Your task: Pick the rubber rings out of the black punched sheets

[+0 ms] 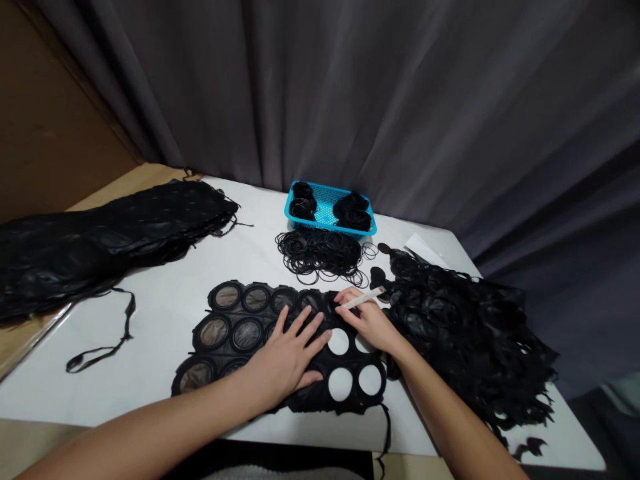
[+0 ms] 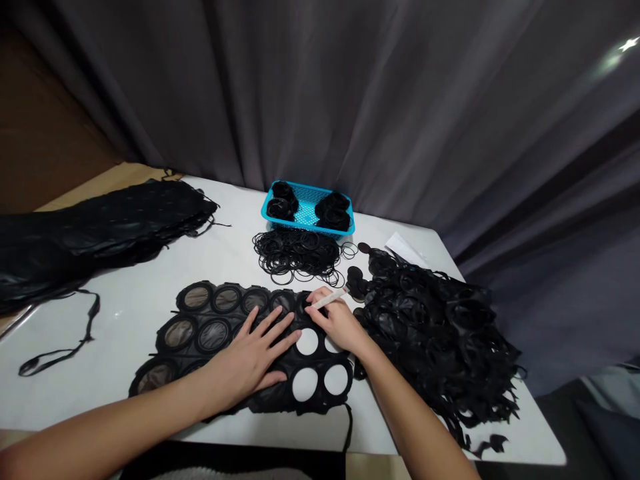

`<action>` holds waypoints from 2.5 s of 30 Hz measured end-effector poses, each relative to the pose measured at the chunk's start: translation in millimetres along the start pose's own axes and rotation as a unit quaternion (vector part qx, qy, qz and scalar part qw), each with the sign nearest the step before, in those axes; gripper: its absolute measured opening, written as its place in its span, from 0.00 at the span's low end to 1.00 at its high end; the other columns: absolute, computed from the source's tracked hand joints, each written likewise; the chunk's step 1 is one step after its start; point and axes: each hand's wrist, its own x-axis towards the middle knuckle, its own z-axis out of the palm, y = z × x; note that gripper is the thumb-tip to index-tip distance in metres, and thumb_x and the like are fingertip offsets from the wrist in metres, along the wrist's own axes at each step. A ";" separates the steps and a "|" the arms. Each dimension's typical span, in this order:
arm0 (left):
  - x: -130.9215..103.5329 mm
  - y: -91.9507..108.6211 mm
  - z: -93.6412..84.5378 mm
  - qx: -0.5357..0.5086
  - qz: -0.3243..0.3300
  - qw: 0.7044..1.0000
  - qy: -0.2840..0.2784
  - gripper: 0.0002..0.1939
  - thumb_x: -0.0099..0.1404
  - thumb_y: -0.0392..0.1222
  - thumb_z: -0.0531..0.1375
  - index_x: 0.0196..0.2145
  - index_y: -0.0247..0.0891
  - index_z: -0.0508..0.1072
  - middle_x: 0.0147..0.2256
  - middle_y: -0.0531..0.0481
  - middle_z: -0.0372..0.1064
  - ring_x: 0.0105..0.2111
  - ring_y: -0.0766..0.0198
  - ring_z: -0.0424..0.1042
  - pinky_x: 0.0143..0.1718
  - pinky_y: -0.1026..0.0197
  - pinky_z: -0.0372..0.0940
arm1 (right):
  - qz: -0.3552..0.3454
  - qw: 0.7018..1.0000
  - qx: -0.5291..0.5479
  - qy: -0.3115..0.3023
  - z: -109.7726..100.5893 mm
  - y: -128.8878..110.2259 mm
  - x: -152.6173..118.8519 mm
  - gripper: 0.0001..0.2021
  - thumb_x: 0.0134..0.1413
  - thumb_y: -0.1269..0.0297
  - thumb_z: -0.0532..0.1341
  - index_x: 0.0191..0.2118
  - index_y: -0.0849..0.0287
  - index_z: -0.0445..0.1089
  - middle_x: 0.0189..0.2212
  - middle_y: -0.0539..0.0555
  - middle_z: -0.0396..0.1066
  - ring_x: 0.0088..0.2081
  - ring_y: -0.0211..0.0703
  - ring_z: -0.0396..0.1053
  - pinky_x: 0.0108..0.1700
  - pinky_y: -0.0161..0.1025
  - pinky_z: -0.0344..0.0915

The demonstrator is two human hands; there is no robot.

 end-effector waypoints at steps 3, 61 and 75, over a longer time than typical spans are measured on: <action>0.6 0.6 -0.5 -0.001 -0.002 1.000 -0.005 0.39 0.64 0.57 0.64 0.67 0.41 0.58 0.68 0.39 0.45 0.67 0.36 0.46 0.60 0.25 0.46 | -0.003 1.000 -0.015 -0.002 -1.4 -0.3 0.6 0.11 0.65 0.65 0.56 0.30 0.59 0.61 0.42 0.53 0.66 0.44 0.42 0.65 0.49 0.41 0.59; -33.6 -20.7 3.0 -0.001 -0.045 0.998 0.051 0.36 0.68 0.60 0.58 0.66 0.38 0.59 0.67 0.38 0.49 0.68 0.42 0.48 0.65 0.34 0.45 | -0.112 0.979 -0.167 -0.045 51.6 -30.6 17.6 0.07 0.68 0.67 0.51 0.42 0.59 0.66 0.48 0.60 0.67 0.50 0.51 0.64 0.53 0.48 0.64; -46.3 -13.8 -7.3 0.004 -0.028 0.999 0.038 0.33 0.68 0.56 0.61 0.64 0.38 0.62 0.67 0.37 0.51 0.67 0.43 0.50 0.65 0.39 0.50 | -0.035 0.975 -0.142 0.165 -4.3 -29.9 10.2 0.10 0.69 0.61 0.51 0.41 0.58 0.67 0.37 0.57 0.72 0.39 0.47 0.70 0.44 0.42 0.64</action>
